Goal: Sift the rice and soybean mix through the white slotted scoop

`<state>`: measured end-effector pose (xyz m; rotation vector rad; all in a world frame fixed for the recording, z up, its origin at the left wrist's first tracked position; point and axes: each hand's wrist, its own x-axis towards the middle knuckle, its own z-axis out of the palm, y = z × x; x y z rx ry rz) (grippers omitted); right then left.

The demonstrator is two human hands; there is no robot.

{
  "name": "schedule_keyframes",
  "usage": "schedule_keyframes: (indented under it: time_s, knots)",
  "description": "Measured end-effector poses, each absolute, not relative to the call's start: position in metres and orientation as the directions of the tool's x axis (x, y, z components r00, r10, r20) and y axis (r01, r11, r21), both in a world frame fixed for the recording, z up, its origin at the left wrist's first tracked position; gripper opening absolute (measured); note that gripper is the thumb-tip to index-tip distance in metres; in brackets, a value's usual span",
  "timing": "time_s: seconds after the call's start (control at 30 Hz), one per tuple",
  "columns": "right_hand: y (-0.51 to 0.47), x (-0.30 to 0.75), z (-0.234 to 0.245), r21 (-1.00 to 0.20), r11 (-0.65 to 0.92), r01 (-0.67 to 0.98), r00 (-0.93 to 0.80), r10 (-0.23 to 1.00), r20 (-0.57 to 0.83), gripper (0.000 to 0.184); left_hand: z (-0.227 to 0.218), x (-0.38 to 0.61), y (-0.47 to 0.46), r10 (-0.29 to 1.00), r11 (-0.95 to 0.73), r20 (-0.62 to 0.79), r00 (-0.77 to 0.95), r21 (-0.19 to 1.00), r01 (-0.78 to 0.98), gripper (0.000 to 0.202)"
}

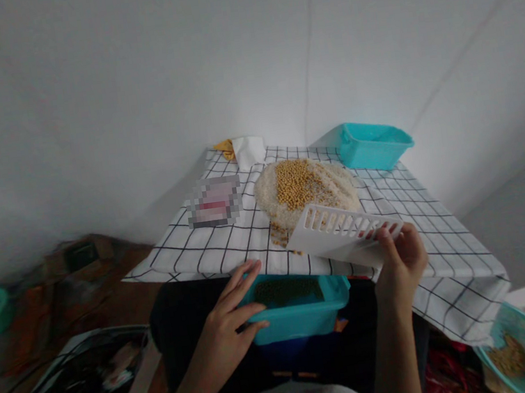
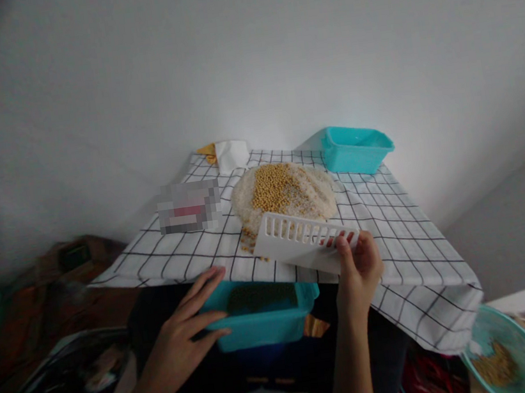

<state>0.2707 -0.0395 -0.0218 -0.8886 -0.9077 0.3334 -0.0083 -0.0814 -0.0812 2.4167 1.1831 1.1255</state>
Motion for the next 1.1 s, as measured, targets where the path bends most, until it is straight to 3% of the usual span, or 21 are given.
schedule_keyframes:
  time_s: [0.3, 0.57, 1.1]
  knots:
    - [-0.0417, 0.2701, -0.0187, -0.773, 0.628, 0.091, 0.580, 0.598, 0.554, 0.018, -0.0818, -0.0077, -0.0815, 0.756, -0.641, 0.536, 0.374, 0.494, 0.587, 0.015]
    - [-0.0436, 0.2718, -0.0197, -0.826, 0.563, 0.024, 0.522, 0.698, 0.491, 0.019, -0.0813, -0.0082, -0.0808, 0.755, -0.641, 0.535, 0.380, 0.479, 0.600, 0.015]
    - [-0.0432, 0.2736, -0.0194, -0.806, 0.591, -0.015, 0.559, 0.674, 0.484, 0.017, -0.0808, -0.0074, -0.0821, 0.754, -0.642, 0.535, 0.382, 0.479, 0.598, 0.015]
